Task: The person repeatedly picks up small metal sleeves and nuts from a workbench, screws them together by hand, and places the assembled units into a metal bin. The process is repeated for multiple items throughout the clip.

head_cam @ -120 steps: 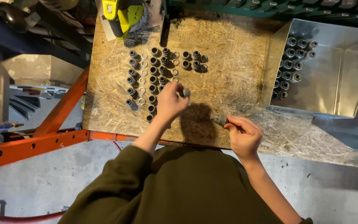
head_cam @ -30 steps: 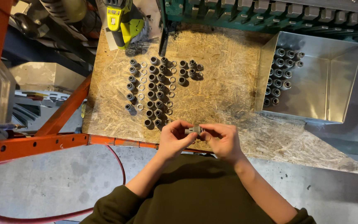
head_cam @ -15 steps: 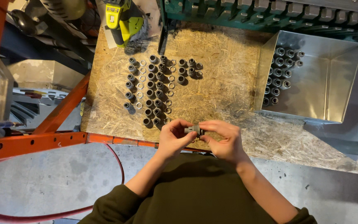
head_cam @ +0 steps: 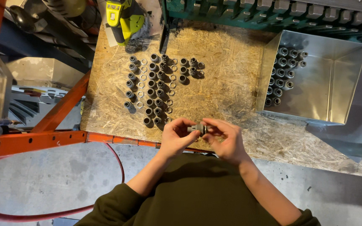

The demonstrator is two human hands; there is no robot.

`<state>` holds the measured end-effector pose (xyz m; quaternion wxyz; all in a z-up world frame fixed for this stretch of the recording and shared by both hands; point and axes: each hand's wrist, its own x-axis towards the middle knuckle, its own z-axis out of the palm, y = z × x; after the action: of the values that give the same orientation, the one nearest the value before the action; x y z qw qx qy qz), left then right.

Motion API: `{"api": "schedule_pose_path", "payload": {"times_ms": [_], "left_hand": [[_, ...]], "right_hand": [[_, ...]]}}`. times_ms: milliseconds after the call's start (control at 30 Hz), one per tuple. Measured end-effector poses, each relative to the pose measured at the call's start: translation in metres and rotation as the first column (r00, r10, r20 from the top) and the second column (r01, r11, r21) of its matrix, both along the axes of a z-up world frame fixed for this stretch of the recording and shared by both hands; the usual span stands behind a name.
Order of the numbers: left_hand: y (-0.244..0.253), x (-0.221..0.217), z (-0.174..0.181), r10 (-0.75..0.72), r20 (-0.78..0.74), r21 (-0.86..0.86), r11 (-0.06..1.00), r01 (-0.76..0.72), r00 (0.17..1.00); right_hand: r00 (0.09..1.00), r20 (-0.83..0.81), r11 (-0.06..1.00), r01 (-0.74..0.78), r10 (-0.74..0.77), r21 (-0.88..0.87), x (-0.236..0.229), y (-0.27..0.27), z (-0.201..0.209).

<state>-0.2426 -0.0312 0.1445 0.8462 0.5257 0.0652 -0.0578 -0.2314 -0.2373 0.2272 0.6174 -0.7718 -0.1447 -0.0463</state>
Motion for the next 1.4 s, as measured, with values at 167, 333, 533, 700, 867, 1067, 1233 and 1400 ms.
{"api": "schedule_pose_path", "payload": {"times_ms": [167, 333, 533, 700, 867, 1067, 1233, 1400], "left_hand": [[-0.002, -0.002, -0.009, -0.003, 0.004, -0.002, 1.0, 0.003, 1.0], [-0.003, -0.002, -0.01, -0.005, 0.011, -0.02, 1.0, 0.005, 1.0], [-0.003, -0.003, -0.011, 0.002, 0.029, -0.021, 1.0, -0.001, 1.0], [-0.003, -0.002, -0.007, 0.012, 0.027, -0.019, 1.0, -0.012, 1.0], [-0.002, -0.003, -0.023, 0.011, 0.01, -0.04, 0.999, -0.01, 1.0], [-0.004, -0.001, -0.028, 0.013, 0.013, -0.059, 0.998, -0.012, 1.0], [-0.003, 0.0, -0.015, 0.024, 0.003, -0.06, 0.998, -0.024, 1.0], [-0.004, 0.0, -0.012, 0.036, -0.019, -0.08, 0.996, -0.038, 0.999]], "right_hand": [[1.0, 0.023, 1.0, -0.001, 0.001, 0.002, 0.001, -0.007, -0.008], [0.997, 0.077, 1.0, -0.02, 0.02, -0.008, 0.005, -0.004, 0.005], [0.994, 0.107, 1.0, -0.027, 0.028, -0.006, 0.008, -0.007, 0.0], [0.998, -0.003, 0.993, -0.059, 0.06, 0.103, 0.006, -0.006, 0.003], [0.992, 0.12, 0.999, -0.036, 0.034, 0.017, 0.009, -0.005, 0.005], [0.994, -0.084, 0.996, -0.07, 0.074, 0.052, 0.006, -0.013, -0.015], [0.997, 0.063, 0.999, -0.03, 0.033, -0.039, 0.01, -0.006, 0.003], [0.999, -0.017, 0.997, -0.049, 0.05, 0.061, 0.008, -0.007, -0.008]]}}
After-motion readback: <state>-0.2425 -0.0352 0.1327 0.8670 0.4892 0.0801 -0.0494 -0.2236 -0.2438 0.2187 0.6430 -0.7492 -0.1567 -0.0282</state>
